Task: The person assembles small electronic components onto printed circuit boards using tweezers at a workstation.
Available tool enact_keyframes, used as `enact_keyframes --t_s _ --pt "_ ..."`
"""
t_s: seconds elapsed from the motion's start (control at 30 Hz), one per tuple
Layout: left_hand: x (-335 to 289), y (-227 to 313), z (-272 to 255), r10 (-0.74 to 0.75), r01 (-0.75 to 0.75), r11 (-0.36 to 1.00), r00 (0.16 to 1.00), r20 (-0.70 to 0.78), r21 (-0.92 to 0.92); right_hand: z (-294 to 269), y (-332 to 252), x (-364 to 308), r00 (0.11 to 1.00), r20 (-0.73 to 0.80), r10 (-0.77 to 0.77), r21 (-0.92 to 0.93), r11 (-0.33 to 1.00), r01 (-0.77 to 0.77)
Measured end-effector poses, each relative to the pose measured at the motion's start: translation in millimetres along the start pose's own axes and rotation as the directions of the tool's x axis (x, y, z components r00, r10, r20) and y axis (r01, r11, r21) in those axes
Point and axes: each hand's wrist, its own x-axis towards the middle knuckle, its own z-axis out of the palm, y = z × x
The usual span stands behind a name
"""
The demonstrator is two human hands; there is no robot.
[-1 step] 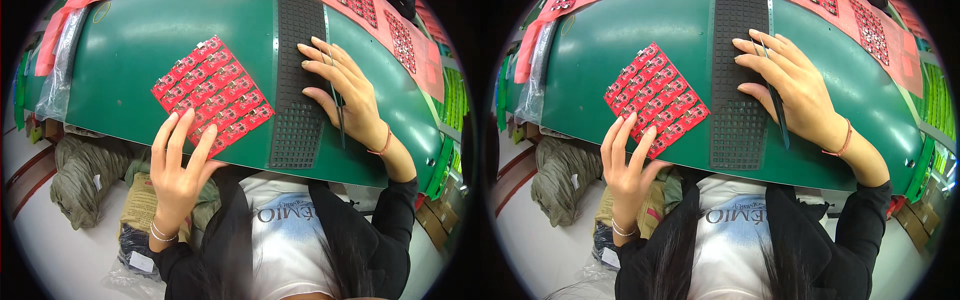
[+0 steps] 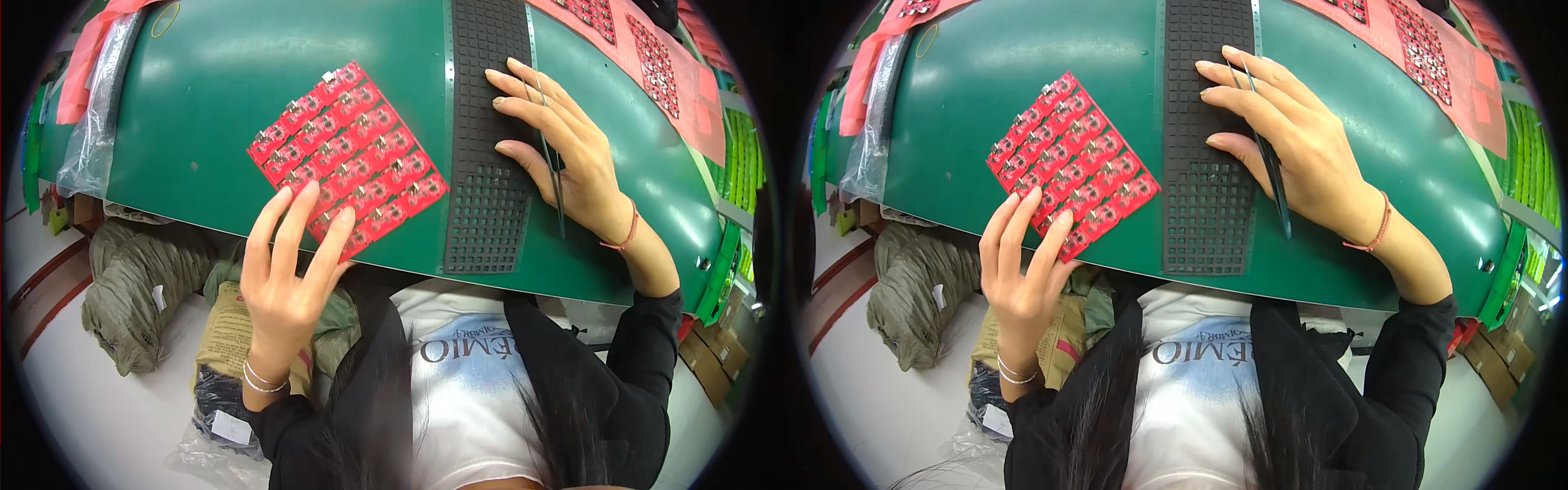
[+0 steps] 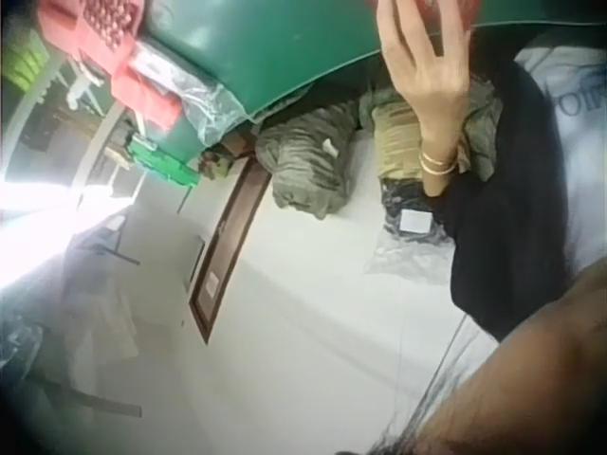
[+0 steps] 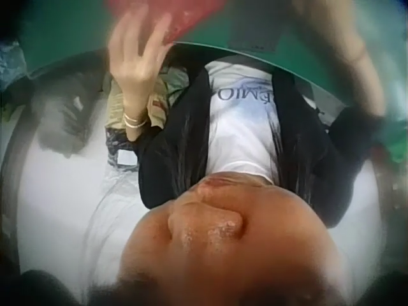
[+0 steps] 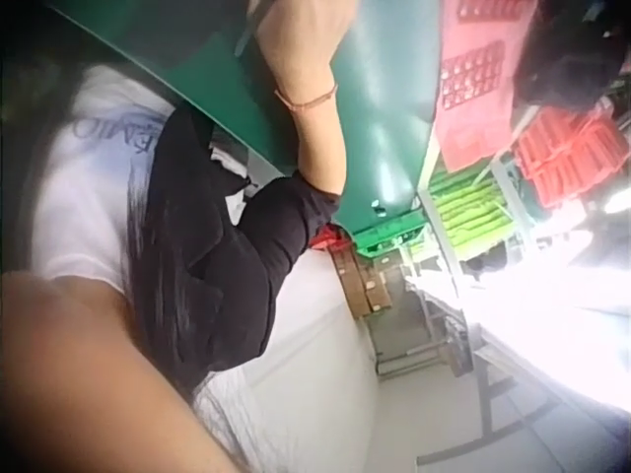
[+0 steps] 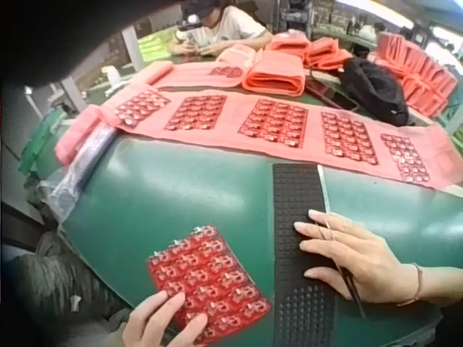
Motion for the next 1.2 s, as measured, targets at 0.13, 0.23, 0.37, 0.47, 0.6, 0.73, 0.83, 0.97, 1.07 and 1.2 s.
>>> enact_keyframes --t_s 0.13,0.23,0.37,0.47,0.6,0.73,0.83,0.97,1.07,1.2 --pt "-8.2 -8.2 -2.4 0.213 -0.199 0.969 0.973 -0.089 0.143 0.3 9.9 5.0 0.997 0.047 -0.065 0.107 0.992 0.06" --pt "-11.3 -2.5 -4.6 0.25 -0.223 0.958 0.958 -0.141 0.181 3.2 14.1 4.2 0.998 0.006 -0.06 0.163 0.985 0.058" --pt "-0.8 17.3 -6.1 0.28 -0.266 0.96 0.925 -0.258 0.088 -4.4 11.4 -0.9 0.993 -0.117 0.027 0.336 0.942 0.014" --pt "24.9 42.2 -3.9 0.409 -0.428 0.904 0.879 -0.244 -0.025 -21.0 18.0 -11.4 0.961 -0.195 0.197 0.472 0.878 -0.084" --pt "68.7 88.0 25.6 0.524 -0.581 0.801 0.796 -0.302 -0.142 -53.4 36.0 -38.2 0.93 -0.29 0.225 0.306 0.943 -0.133" --pt "89.5 123.5 51.3 0.572 -0.618 0.757 0.783 -0.243 -0.211 -71.1 43.0 -68.4 0.906 -0.274 0.323 0.431 0.883 -0.185" --pt "96.0 135.1 56.7 0.593 -0.589 0.77 0.802 -0.066 -0.246 -79.7 51.1 -91.1 0.93 -0.2 0.309 0.365 0.904 -0.222" --pt "90.6 128.8 54.8 0.546 -0.545 0.803 0.835 -0.07 -0.242 -80.2 45.7 -105.1 0.873 -0.157 0.461 0.424 0.83 -0.362" --pt "90.6 113.7 57.5 0.417 -0.422 0.894 0.906 -0.069 -0.151 -72.6 44.6 -109.5 0.838 -0.196 0.51 0.551 0.764 -0.336" --pt "80.6 110.9 56.4 0.425 -0.423 0.899 0.905 -0.006 -0.115 -61.5 40.0 -103.0 0.824 -0.199 0.53 0.617 0.721 -0.315"
